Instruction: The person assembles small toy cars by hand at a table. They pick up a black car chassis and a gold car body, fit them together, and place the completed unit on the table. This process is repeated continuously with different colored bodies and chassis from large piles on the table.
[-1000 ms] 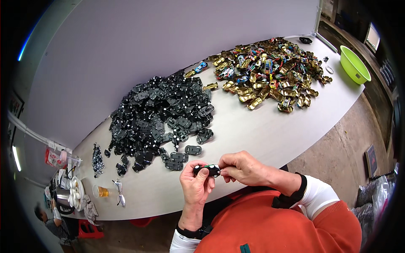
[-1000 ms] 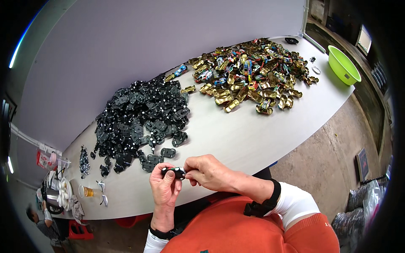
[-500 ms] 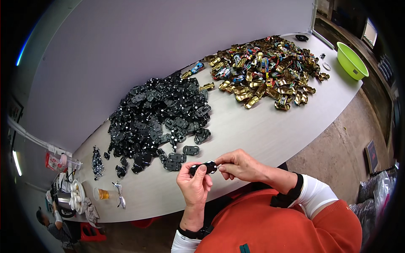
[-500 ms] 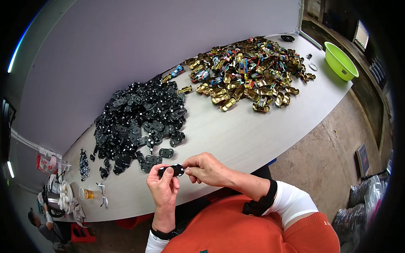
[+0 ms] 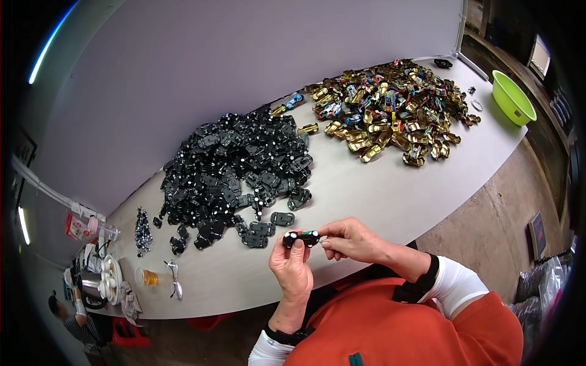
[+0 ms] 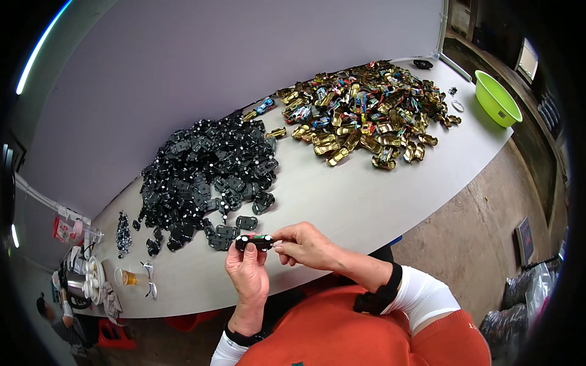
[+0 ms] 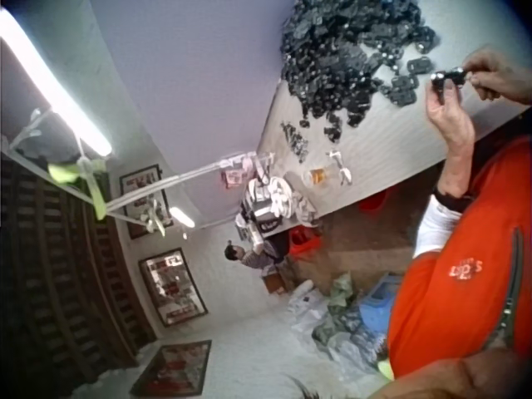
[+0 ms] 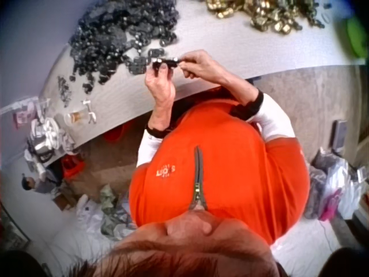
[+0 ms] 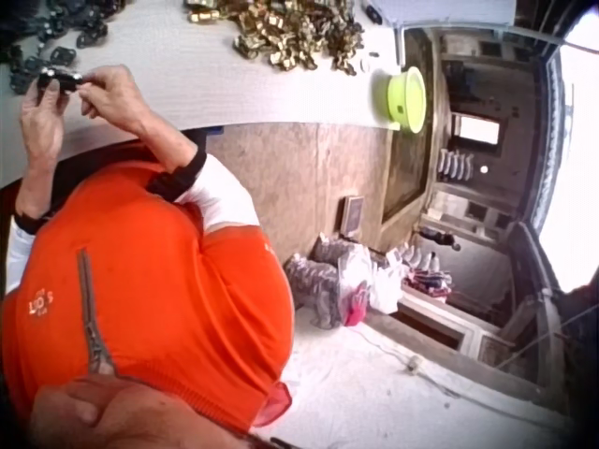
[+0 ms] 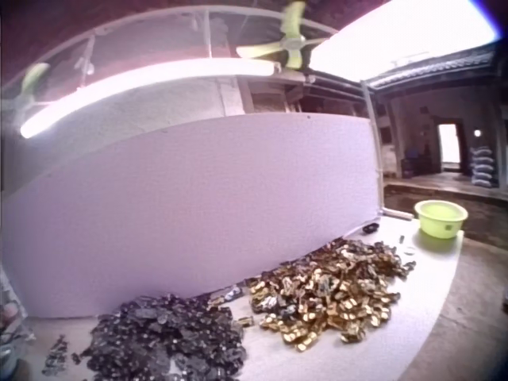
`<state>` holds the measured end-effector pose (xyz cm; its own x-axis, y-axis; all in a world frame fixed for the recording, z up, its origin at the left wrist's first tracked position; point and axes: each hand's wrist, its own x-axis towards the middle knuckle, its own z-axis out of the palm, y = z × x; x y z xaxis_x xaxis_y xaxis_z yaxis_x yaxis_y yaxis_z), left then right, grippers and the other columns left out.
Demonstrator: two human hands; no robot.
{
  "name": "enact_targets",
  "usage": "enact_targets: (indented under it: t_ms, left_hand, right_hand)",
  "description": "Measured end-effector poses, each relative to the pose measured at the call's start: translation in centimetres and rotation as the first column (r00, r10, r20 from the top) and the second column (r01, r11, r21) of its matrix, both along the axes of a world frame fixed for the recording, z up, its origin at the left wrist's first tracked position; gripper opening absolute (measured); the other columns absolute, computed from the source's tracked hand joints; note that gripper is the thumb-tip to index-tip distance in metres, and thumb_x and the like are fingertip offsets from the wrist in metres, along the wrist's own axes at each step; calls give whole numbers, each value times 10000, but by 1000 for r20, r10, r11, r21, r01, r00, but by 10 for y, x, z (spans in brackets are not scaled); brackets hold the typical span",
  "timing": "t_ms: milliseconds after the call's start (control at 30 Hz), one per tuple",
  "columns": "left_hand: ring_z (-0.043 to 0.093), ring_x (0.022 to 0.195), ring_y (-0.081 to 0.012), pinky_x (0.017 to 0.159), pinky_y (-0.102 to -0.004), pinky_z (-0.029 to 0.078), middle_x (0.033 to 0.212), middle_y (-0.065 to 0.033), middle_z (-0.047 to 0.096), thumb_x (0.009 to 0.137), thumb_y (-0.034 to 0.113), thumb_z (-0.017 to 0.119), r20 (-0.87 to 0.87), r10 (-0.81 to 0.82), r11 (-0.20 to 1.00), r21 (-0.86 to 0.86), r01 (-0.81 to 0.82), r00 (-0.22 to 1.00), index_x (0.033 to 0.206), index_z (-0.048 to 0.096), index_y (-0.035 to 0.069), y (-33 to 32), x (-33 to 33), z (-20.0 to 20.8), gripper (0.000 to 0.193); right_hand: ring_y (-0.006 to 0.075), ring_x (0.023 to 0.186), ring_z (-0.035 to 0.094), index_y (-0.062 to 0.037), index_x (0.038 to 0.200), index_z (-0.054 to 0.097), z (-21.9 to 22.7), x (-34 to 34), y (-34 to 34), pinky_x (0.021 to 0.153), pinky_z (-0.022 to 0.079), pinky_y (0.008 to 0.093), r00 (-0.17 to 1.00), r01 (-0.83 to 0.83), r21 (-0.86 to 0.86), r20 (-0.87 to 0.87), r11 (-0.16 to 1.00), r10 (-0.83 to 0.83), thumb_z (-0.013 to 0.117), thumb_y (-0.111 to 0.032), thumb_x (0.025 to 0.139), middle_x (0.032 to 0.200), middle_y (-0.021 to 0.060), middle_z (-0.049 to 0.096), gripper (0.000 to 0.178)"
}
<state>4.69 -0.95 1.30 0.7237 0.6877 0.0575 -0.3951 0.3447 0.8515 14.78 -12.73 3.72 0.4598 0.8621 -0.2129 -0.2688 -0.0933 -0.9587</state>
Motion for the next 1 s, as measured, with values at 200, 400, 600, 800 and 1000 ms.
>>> enact_targets:
  t_ms: [200, 400, 600, 800, 1000]
  left_hand:
    - [574, 797, -130, 685, -224, 465, 962, -81, 610, 880, 99, 580, -127, -472, 877, 32, 479, 873, 978, 562, -1, 19, -24, -3, 141]
    - [475, 697, -79, 607, -203, 380, 811, -26, 552, 860, 131, 608, -273, -449, 835, 211, 509, 851, 941, 595, -4, 19, -29, -6, 157]
    - [483, 724, -95, 644, -217, 397, 795, -19, 528, 840, 25, 594, -306, -471, 736, 382, 559, 828, 927, 589, -26, 21, -27, 0, 101]
    - [508, 675, -118, 619, -236, 415, 749, -37, 543, 826, -5, 584, -461, -305, 673, 515, 531, 833, 918, 585, -32, 10, -28, 14, 96]
    - [475, 564, -76, 506, -199, 378, 738, -32, 565, 882, 53, 547, -485, -369, 818, 236, 525, 793, 971, 577, -24, 3, -33, 13, 121]
  right_hand:
    - [68, 606, 570, 13, 946, 609, 22, 22, -24, 541, 470, 194, 990, -96, -78, 100, 992, 103, 515, -50, 886, 671, 30, 603, 128]
    - [100, 650, 603, 38, 970, 540, 21, 8, -18, 546, 487, 224, 960, -253, -71, 109, 965, 260, 535, -41, 870, 726, 72, 616, 129]
    - [105, 623, 593, 24, 905, 527, 24, 4, -19, 538, 476, 233, 945, -299, -84, 108, 950, 307, 549, -49, 866, 676, 61, 603, 85]
    - [124, 594, 580, 5, 817, 532, 18, -1, -20, 502, 451, 297, 811, -200, -92, 543, 975, 217, 533, -19, 822, 647, 59, 591, 24]
    - [105, 563, 533, 3, 832, 563, 9, -3, -19, 495, 430, 272, 932, -136, -43, 333, 990, 143, 526, -16, 832, 632, 43, 582, 42]
